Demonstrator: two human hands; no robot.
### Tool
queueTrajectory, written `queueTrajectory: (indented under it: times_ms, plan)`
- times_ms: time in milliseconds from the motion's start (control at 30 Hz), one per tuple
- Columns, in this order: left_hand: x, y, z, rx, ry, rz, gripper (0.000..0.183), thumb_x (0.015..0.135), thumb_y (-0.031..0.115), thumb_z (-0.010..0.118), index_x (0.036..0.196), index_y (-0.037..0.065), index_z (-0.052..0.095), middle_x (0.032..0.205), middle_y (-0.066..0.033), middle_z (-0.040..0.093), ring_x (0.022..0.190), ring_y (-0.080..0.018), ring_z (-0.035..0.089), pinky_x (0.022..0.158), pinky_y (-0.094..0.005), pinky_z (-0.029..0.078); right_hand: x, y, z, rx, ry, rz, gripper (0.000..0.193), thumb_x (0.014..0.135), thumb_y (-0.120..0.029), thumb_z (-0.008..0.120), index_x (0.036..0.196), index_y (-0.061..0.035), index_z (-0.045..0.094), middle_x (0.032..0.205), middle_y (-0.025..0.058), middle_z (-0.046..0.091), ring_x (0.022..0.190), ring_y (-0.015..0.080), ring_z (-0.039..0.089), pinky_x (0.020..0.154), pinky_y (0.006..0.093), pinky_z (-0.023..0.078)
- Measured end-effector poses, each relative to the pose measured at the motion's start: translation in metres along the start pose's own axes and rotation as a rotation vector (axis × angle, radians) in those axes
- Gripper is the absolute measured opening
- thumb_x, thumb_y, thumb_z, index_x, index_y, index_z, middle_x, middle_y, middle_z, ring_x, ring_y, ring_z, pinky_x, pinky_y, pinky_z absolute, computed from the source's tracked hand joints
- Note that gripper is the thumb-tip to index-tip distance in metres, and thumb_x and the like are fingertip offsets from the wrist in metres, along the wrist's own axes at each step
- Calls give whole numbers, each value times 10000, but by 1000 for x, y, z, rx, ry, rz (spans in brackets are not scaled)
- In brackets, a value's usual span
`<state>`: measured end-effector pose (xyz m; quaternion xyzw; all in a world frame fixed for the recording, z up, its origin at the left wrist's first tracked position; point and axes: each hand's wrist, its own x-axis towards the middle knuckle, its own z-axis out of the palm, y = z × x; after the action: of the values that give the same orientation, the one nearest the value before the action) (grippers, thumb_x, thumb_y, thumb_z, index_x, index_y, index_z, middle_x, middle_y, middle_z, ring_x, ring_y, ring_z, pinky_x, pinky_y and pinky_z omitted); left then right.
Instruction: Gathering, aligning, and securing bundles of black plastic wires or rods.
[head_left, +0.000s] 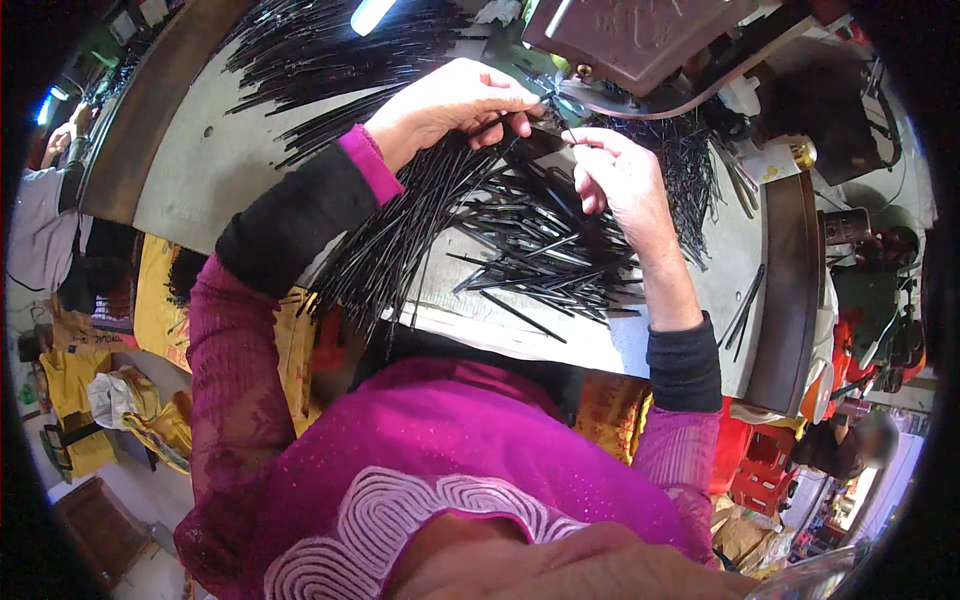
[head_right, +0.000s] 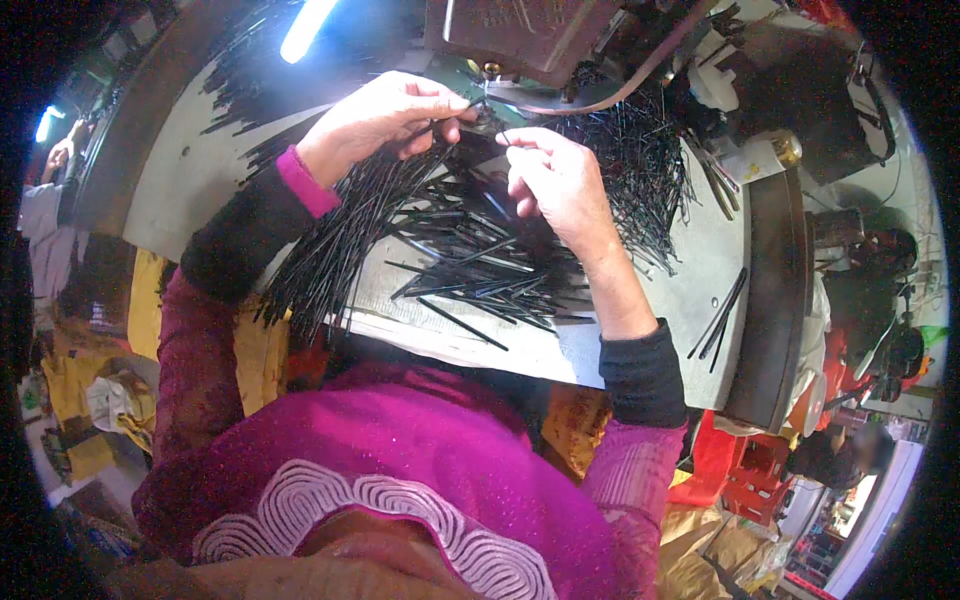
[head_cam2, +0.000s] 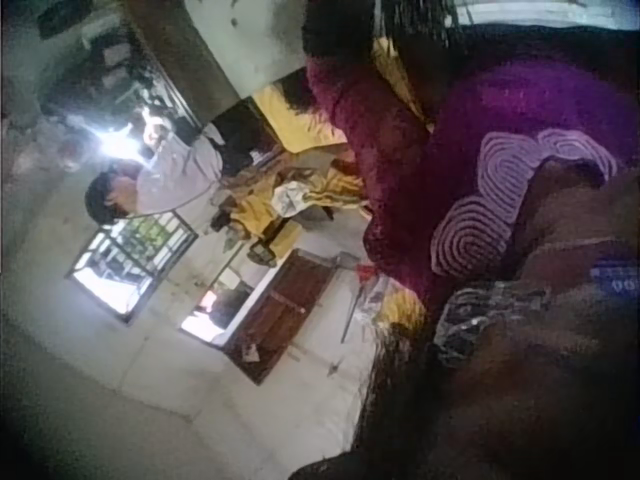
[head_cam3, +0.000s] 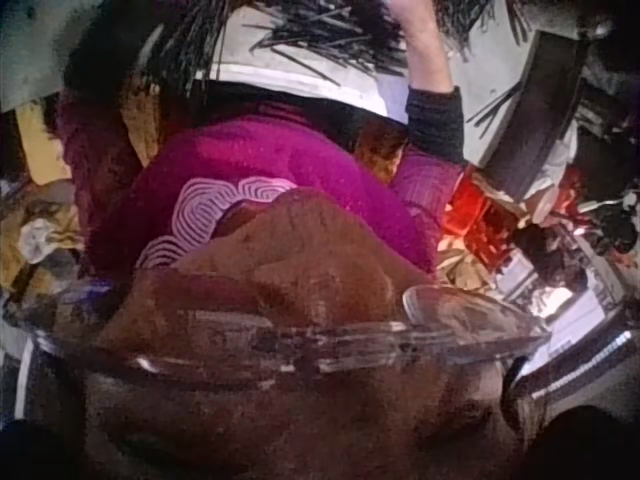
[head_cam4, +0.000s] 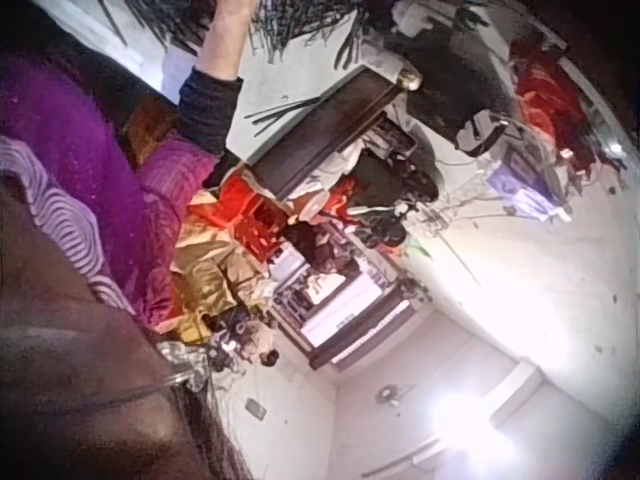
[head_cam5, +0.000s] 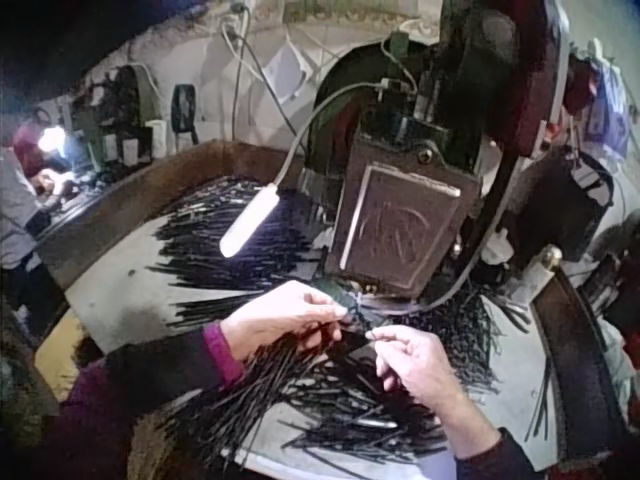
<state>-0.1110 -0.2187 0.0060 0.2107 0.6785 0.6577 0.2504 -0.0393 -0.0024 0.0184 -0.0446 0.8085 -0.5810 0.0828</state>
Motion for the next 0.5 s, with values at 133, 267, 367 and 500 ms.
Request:
queueTrajectory:
  times_ms: [133, 267, 367, 500]
  plan:
    - [0, -2, -1, 2, -2, 10, 280, 899, 251, 537, 1015, 14, 630, 753, -14, 619, 473, -39, 456, 405, -170, 354, -1, 0, 2, 25, -9, 17, 235, 894, -163, 511, 1066, -23, 590, 633, 2, 548, 466, 55, 477, 427, 177, 376]
    - [1, -1, 1, -15, -3, 23, 285, 896, 255, 541, 1018, 13, 629, 751, -16, 618, 472, -37, 449, 402, -172, 340, -3, -3, 2, 5, 7, 38, 249, 896, -173, 517, 1077, -16, 584, 629, -6, 545, 452, 47, 468, 425, 164, 360]
    - [1, 2, 1, 23, 4, 21, 285, 889, 258, 549, 1012, 14, 631, 740, -12, 612, 463, -36, 438, 394, -177, 319, -2, -2, 0, 10, -5, 19, 219, 891, -151, 512, 1048, -25, 598, 629, 9, 551, 476, 63, 488, 423, 190, 395]
    - [2, -1, -4, 0, -16, 12, 275, 877, 251, 563, 998, 13, 633, 724, -9, 604, 440, -38, 421, 379, -187, 296, -2, 0, 3, 41, 1, 25, 221, 890, -150, 512, 1048, -22, 597, 633, 14, 554, 487, 66, 497, 426, 194, 405]
